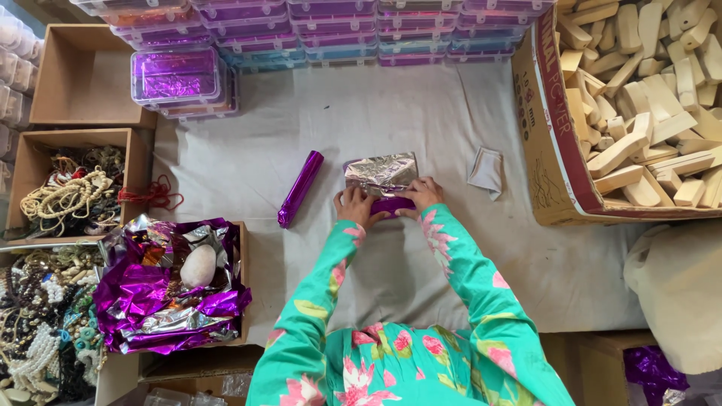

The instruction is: The person wraps small wooden blocks in silver foil and then in purple metallic paper. They then wipe the inside of a clear plastic container with a white cloth and place the wrapped items inside before closing the lid.

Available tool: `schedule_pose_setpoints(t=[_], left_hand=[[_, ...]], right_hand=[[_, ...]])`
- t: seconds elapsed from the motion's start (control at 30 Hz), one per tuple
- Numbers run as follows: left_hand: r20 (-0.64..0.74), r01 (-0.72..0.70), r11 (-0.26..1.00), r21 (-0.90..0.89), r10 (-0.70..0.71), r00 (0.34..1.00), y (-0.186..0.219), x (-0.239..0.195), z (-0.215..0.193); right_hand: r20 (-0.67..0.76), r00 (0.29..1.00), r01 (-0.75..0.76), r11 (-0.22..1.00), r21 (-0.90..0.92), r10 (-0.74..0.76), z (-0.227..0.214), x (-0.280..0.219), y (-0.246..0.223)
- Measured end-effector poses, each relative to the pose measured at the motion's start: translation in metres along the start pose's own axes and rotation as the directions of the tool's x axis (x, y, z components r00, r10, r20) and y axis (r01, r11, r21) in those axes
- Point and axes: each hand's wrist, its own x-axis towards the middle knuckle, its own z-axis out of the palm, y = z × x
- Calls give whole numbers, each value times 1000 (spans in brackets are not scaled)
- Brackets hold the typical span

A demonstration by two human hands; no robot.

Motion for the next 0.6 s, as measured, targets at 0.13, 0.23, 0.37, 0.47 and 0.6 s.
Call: schedule_pose_setpoints(t=[0.13, 0.23, 0.37, 0.47, 0.6], left_hand=[[-312, -33, 997, 70, 53, 949, 24, -7, -19], [-207, -164, 983, 77, 177, 962, 18, -15, 8], [-252, -99, 987, 128, 129, 959, 18, -18, 18], [-195, -47, 997, 67, 60, 979, 16, -13, 19], [5, -2, 1000, -19, 2, 1000, 12, -2, 1]], right_hand=[[37, 999, -14, 999, -36, 16, -2, 6, -2], [59, 998, -19, 999, -50, 21, -3, 5, -1], [0, 1000, -25, 1000, 16, 25, 4, 0, -1], [-104, 995, 1, 999, -35, -5, 39, -7, 16], [-204, 976, 51, 990, -132, -78, 30, -16, 0]])
